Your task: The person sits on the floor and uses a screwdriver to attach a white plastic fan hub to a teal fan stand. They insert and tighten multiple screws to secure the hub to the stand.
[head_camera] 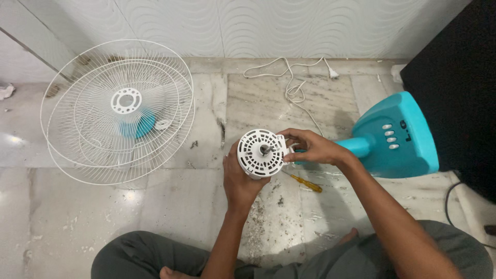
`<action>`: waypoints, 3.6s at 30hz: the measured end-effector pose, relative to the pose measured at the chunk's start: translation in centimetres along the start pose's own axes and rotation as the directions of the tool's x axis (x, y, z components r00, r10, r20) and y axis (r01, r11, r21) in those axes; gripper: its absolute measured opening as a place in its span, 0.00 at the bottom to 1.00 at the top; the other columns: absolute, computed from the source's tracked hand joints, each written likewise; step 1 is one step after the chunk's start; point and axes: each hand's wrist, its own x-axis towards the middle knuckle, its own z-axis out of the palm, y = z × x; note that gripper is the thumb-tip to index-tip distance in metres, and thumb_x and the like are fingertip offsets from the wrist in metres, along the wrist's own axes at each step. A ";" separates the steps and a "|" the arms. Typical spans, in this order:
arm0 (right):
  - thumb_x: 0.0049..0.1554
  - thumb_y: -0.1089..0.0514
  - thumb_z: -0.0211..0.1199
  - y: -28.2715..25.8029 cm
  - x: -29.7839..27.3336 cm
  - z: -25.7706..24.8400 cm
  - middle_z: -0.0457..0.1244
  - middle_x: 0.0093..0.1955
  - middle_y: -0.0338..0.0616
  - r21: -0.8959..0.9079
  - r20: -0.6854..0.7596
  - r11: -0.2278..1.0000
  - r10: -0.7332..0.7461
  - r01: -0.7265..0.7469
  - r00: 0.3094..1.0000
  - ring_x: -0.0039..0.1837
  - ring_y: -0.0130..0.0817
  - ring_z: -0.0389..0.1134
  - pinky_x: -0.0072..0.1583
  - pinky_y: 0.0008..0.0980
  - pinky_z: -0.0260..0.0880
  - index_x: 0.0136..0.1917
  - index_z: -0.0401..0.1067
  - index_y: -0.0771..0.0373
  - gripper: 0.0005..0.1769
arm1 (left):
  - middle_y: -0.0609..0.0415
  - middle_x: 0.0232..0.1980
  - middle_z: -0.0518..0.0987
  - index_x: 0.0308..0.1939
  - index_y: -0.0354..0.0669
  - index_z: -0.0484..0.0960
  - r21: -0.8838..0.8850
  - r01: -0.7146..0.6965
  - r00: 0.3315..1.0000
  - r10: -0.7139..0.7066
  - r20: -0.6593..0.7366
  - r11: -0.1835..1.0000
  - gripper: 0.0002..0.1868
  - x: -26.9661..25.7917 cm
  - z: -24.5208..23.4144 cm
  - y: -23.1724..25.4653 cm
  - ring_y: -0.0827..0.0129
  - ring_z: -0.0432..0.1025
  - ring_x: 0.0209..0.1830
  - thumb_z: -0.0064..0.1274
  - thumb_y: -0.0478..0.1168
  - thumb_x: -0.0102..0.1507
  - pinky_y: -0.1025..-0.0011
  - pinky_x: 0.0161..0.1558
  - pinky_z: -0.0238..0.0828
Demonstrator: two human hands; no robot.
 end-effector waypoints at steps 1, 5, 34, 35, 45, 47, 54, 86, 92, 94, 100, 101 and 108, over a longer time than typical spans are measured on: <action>0.52 0.57 0.73 -0.1 0.3 -0.2 0.68 0.56 0.43 -0.028 0.007 1.000 0.000 0.001 1.000 0.60 0.30 0.68 0.65 0.39 0.70 0.73 0.64 0.60 0.38 | 0.50 0.61 0.78 0.68 0.45 0.65 0.010 0.004 1.000 -0.004 0.001 1.000 0.57 0.2 0.0 -0.2 0.50 0.71 0.63 0.78 0.41 0.38 0.45 0.70 0.55; 0.52 0.55 0.73 -0.3 0.1 -0.2 0.68 0.56 0.42 -0.107 -0.006 0.994 0.033 -0.034 0.999 0.60 0.30 0.69 0.65 0.38 0.72 0.72 0.63 0.60 0.38 | 0.52 0.60 0.78 0.67 0.46 0.66 0.085 0.020 0.999 -0.023 0.033 0.996 0.56 0.3 0.2 -0.6 0.54 0.72 0.62 0.79 0.45 0.37 0.43 0.71 0.54; 0.62 0.51 0.61 2.0 0.2 5.6 0.61 0.75 0.45 0.098 -0.385 0.989 -0.066 0.112 0.920 0.74 0.37 0.62 0.69 0.40 0.64 0.77 0.60 0.58 0.33 | 0.47 0.57 0.80 0.67 0.42 0.66 -0.121 0.147 0.989 -0.145 0.023 0.982 0.57 0.7 -0.9 -1.5 0.52 0.75 0.58 0.79 0.47 0.38 0.56 0.59 0.71; 0.62 0.50 0.61 2.4 0.4 6.6 0.62 0.74 0.46 0.101 -0.468 0.984 -0.084 0.147 0.880 0.72 0.39 0.63 0.68 0.41 0.65 0.76 0.62 0.59 0.31 | 0.44 0.58 0.79 0.67 0.41 0.65 -0.100 0.109 0.994 -0.110 0.003 0.989 0.58 0.8 -0.8 -1.6 0.50 0.73 0.58 0.80 0.47 0.37 0.55 0.59 0.69; 0.57 0.51 0.69 -0.8 -0.8 13.5 0.55 0.75 0.60 -0.505 -0.737 0.860 -0.472 0.069 0.484 0.76 0.55 0.56 0.72 0.51 0.58 0.73 0.63 0.65 0.35 | 0.39 0.81 0.57 0.82 0.38 0.41 -0.447 0.209 0.932 -0.038 0.361 0.870 0.59 1.4 -2.5 -5.6 0.55 0.51 0.82 0.54 0.29 0.50 0.58 0.76 0.50; 0.52 0.52 0.73 -1.6 -1.2 14.3 0.55 0.75 0.59 -0.624 -0.645 0.776 -0.577 0.090 0.500 0.77 0.56 0.55 0.73 0.52 0.58 0.67 0.66 0.63 0.33 | 0.39 0.83 0.56 0.83 0.39 0.42 -0.335 0.096 0.913 0.051 0.404 0.937 0.57 1.8 -3.4 -6.6 0.56 0.49 0.84 0.55 0.29 0.53 0.58 0.79 0.48; 0.50 0.58 0.76 -2.3 -0.8 14.8 0.61 0.69 0.49 -0.783 -0.450 0.610 -0.690 0.120 0.567 0.74 0.50 0.61 0.75 0.56 0.60 0.61 0.75 0.59 0.26 | 0.45 0.83 0.55 0.82 0.45 0.44 -0.287 0.129 0.764 0.089 0.639 0.949 0.54 4.5 -6.2 -8.0 0.57 0.47 0.84 0.64 0.46 0.60 0.56 0.77 0.48; 0.52 0.59 0.76 -0.7 0.9 15.9 0.69 0.57 0.41 -0.852 -0.466 0.524 -0.749 -0.009 0.471 0.67 0.42 0.68 0.74 0.58 0.60 0.52 0.80 0.57 0.14 | 0.45 0.82 0.59 0.81 0.46 0.51 -0.282 0.092 0.771 0.110 0.627 0.955 0.47 4.9 -5.7 -7.3 0.55 0.51 0.83 0.60 0.44 0.62 0.56 0.76 0.51; 0.53 0.58 0.75 -1.1 0.7 16.3 0.69 0.57 0.43 -0.859 -0.451 0.512 -0.738 -0.019 0.503 0.66 0.43 0.67 0.74 0.57 0.59 0.52 0.80 0.58 0.13 | 0.50 0.84 0.52 0.82 0.49 0.48 -0.414 0.307 0.695 0.095 0.713 0.857 0.54 5.4 -5.9 -9.0 0.59 0.44 0.84 0.59 0.35 0.55 0.57 0.76 0.46; 0.52 0.57 0.75 -1.3 0.9 16.5 0.68 0.56 0.43 -0.855 -0.458 0.518 -0.729 -0.026 0.508 0.66 0.44 0.66 0.73 0.58 0.58 0.51 0.80 0.59 0.13 | 0.49 0.82 0.57 0.81 0.46 0.53 -0.440 0.378 0.718 0.042 0.695 0.815 0.47 5.5 -5.7 -9.0 0.61 0.49 0.83 0.55 0.36 0.59 0.59 0.76 0.49; 0.53 0.57 0.75 -1.4 1.5 17.2 0.67 0.56 0.43 -0.850 -0.487 0.522 -0.721 -0.075 0.493 0.65 0.44 0.66 0.73 0.58 0.59 0.53 0.77 0.60 0.16 | 0.49 0.67 0.70 0.70 0.39 0.61 -0.484 0.388 0.810 -0.039 0.586 0.784 0.33 4.7 -3.8 -7.6 0.66 0.70 0.63 0.56 0.38 0.63 0.63 0.61 0.70; 0.53 0.56 0.75 -1.4 1.7 17.1 0.67 0.56 0.43 -0.861 -0.474 0.502 -0.734 -0.082 0.487 0.65 0.45 0.66 0.73 0.58 0.59 0.54 0.76 0.60 0.17 | 0.49 0.66 0.71 0.69 0.39 0.63 -0.487 0.363 0.827 -0.034 0.561 0.794 0.32 4.8 -3.5 -7.5 0.67 0.70 0.62 0.56 0.38 0.63 0.64 0.60 0.71; 0.53 0.55 0.76 -0.7 1.6 17.1 0.66 0.57 0.43 -0.890 -0.433 0.449 -0.773 -0.083 0.464 0.66 0.42 0.65 0.72 0.58 0.59 0.55 0.78 0.57 0.17 | 0.51 0.65 0.72 0.66 0.39 0.66 -0.519 0.298 0.880 -0.021 0.474 0.801 0.26 4.8 -2.5 -8.5 0.70 0.67 0.66 0.56 0.37 0.65 0.64 0.59 0.72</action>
